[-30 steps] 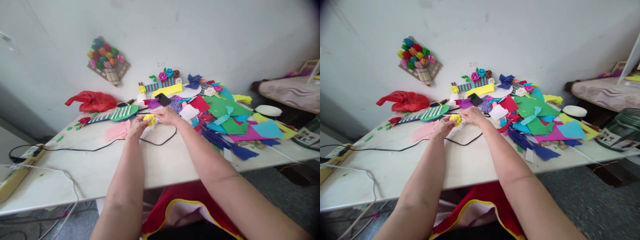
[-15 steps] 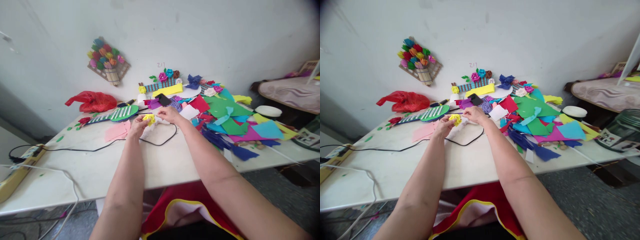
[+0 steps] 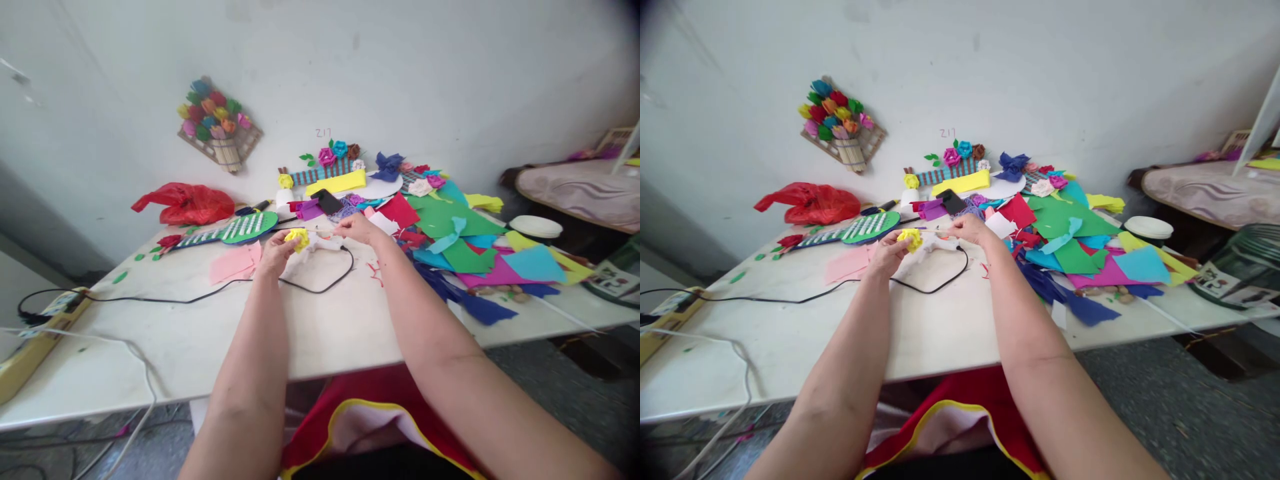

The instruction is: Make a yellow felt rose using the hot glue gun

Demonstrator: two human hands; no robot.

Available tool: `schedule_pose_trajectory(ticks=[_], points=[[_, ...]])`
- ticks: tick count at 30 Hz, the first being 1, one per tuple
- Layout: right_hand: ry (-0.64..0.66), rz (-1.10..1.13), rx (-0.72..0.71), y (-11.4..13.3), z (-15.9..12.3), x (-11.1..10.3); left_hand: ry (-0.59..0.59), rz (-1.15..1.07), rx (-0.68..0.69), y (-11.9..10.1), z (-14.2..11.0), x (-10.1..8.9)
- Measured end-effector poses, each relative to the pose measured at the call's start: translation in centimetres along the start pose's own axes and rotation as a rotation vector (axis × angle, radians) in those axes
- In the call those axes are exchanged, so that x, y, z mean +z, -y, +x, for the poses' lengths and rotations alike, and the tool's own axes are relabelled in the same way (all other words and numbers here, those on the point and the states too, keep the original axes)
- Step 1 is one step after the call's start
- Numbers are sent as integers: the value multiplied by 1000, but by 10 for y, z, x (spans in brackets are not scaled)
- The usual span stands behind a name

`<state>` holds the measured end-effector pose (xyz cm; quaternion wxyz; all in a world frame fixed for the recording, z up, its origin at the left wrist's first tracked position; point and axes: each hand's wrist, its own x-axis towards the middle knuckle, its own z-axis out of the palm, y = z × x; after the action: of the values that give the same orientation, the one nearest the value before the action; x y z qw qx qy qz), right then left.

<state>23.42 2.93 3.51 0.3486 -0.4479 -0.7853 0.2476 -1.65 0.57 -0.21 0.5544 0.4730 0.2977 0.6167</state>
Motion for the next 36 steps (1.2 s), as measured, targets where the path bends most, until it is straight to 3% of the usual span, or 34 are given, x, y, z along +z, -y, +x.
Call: schedule_pose_trajectory(ticks=[7, 12, 18, 21, 25, 28, 31, 36], points=[[-108, -122, 104, -14, -5, -1, -31, 3, 25, 2, 1, 0], [-234, -511, 417, -12, -11, 6, -46, 22, 21, 3, 1, -1], [-169, -667, 581, -19, -11, 12, -57, 77, 29, 2, 2, 0], [-195, -695, 554, -20, -11, 15, -78, 112, 44, 1, 2, 1], [-246, -713, 374, -9, -8, 20, -125, 122, 87, 1, 2, 2], [-170, -654, 287, 5, -4, 28, -139, 144, 120, 0, 2, 3], [-19, -607, 259, 18, -2, 38, -136, 177, 142, -2, 1, 5], [104, -660, 260, 26, -1, 53, -151, 202, 168, -3, 0, 6]])
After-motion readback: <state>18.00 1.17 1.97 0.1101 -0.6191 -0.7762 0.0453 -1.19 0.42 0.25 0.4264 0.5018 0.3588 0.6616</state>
